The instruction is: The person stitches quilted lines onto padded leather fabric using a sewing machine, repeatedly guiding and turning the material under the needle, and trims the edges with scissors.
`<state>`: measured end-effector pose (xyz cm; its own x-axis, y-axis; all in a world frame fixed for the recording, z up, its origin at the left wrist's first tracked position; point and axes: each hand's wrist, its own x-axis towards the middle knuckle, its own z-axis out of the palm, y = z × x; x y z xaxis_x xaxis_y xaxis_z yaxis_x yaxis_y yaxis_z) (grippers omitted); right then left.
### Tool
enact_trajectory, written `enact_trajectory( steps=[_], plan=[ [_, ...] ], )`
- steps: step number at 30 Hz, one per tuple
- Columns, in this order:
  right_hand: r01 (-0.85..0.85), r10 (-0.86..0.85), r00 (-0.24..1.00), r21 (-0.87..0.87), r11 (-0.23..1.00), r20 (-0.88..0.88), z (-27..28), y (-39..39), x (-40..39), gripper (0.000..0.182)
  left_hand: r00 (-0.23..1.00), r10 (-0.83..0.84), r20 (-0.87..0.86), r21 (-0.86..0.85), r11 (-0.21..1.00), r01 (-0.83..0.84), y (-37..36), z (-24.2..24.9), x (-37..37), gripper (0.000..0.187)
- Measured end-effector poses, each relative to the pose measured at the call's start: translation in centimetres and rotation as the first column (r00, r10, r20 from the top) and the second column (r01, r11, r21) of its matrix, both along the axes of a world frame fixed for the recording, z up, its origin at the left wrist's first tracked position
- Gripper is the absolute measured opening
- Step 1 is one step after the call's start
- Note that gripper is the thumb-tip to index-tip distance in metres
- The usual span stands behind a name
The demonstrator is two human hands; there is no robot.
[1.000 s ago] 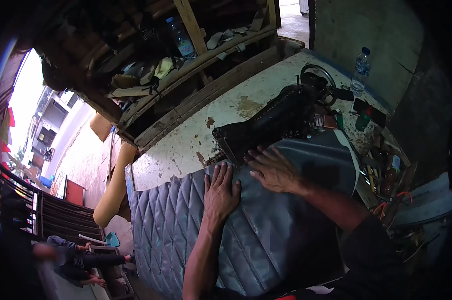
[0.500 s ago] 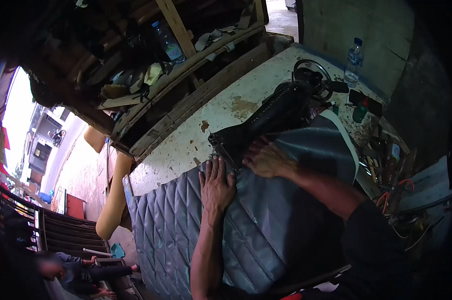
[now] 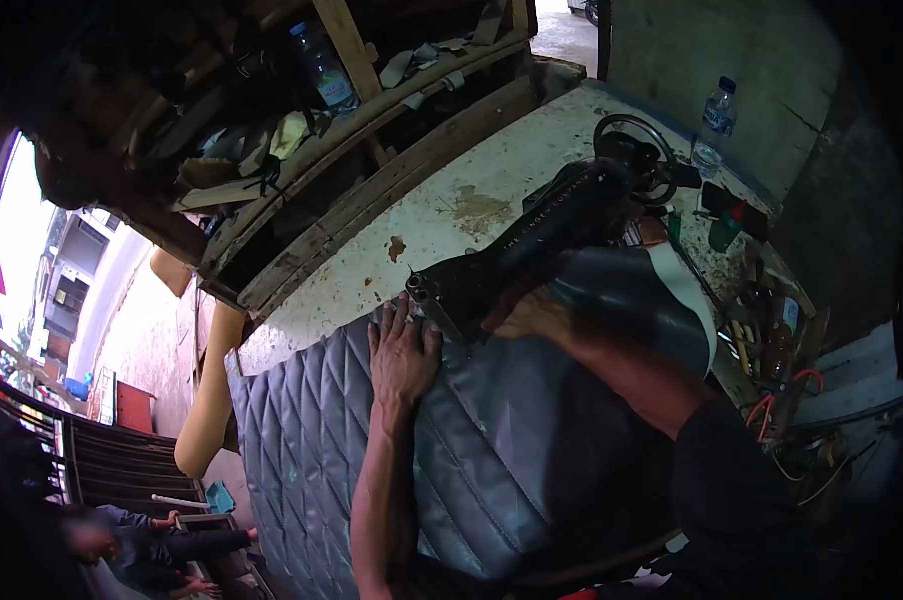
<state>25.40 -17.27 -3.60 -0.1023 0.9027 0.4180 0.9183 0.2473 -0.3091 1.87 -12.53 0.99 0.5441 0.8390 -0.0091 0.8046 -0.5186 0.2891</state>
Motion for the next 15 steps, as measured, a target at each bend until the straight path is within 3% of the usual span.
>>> enact_trajectory(
  steps=[1,3,6,9,11,15],
  plan=[
    [-0.072,0.059,0.991,0.109,0.991,0.122,-2.9,1.7,0.8,0.032,0.999,-0.013,-0.035,0.002,1.0,0.013,0.5,-0.1,-0.1,0.061],
    [-0.164,0.109,0.961,0.204,0.965,0.255,-3.2,2.7,1.1,0.037,1.0,-0.006,-0.009,0.011,1.0,0.006,1.4,-0.5,-0.1,0.062],
    [-0.157,0.077,0.972,0.367,0.917,0.222,-3.5,3.2,1.4,0.052,1.0,0.0,0.012,0.038,0.999,-0.001,2.4,-0.9,-0.1,0.07],
    [-0.179,0.11,0.938,0.188,0.966,0.327,-2.4,4.2,1.5,0.08,1.0,-0.023,-0.02,0.081,0.996,0.025,3.4,-1.1,-0.2,0.077],
    [-0.102,0.108,0.938,-0.035,0.994,0.331,-0.9,5.4,0.8,0.067,1.0,-0.023,-0.02,0.084,0.996,0.025,4.1,-1.1,-0.3,0.076],
    [-0.088,0.112,0.962,-0.105,0.991,0.249,-1.0,6.8,0.6,0.069,0.999,-0.018,0.028,0.13,0.991,0.014,5.3,-1.5,-0.2,0.066]
  ],
)
